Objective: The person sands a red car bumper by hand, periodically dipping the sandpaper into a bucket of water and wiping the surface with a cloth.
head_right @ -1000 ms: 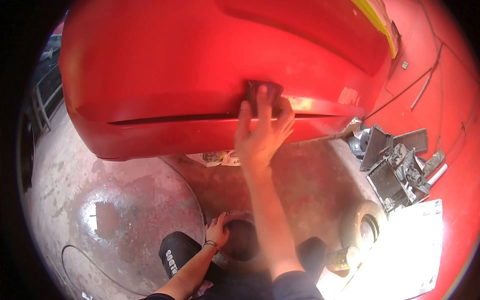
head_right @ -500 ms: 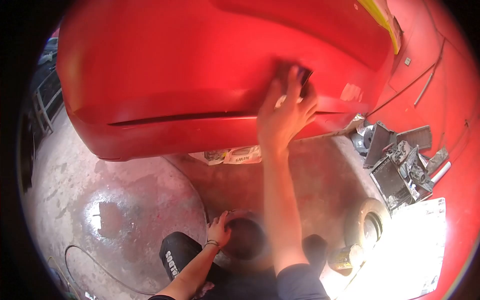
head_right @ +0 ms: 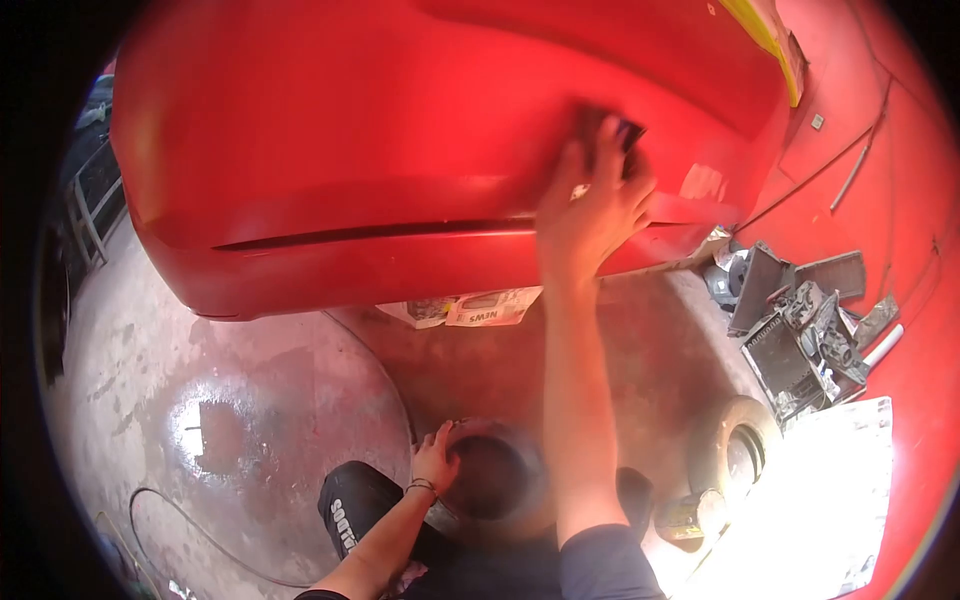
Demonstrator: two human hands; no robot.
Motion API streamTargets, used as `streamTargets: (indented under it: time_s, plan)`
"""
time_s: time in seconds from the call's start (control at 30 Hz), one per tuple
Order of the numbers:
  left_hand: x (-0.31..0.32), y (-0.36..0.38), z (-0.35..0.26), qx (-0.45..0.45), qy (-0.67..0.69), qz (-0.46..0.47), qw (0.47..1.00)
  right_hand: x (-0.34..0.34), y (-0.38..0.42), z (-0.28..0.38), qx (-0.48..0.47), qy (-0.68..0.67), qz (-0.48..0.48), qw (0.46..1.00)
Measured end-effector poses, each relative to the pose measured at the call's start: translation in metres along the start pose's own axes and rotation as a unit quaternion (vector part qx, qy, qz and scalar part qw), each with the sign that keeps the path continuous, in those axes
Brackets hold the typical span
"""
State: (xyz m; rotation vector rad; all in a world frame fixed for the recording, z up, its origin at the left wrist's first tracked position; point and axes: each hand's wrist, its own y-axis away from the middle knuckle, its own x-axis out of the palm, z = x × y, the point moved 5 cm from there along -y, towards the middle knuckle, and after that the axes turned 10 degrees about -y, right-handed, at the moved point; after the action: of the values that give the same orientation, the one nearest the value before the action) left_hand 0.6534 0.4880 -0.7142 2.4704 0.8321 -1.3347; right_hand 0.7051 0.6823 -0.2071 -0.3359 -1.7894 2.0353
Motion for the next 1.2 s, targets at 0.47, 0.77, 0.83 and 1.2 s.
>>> streamTargets:
  time_s: [0.47, 0.77, 0.83, 1.2]
  plan:
    - [0.009, 0.003, 0.004, -0.016, -0.012, 0.028, 0.999, 0.003, -0.001, 0.01, 0.026, -0.015, -0.006, 1.0]
    - [0.014, -0.006, 0.003, -0.024, -0.016, 0.018, 0.999, -0.01, 0.015, 0.034, -0.026, -0.023, 0.04, 0.999]
    - [0.013, -0.002, 0.006, -0.023, -0.021, 0.024, 0.999, -0.012, 0.018, 0.027, -0.064, 0.003, 0.069, 0.996]
    - [0.013, -0.003, 0.006, -0.022, -0.013, 0.011, 1.0, -0.011, 0.01, 0.025, -0.019, -0.037, 0.033, 0.999]
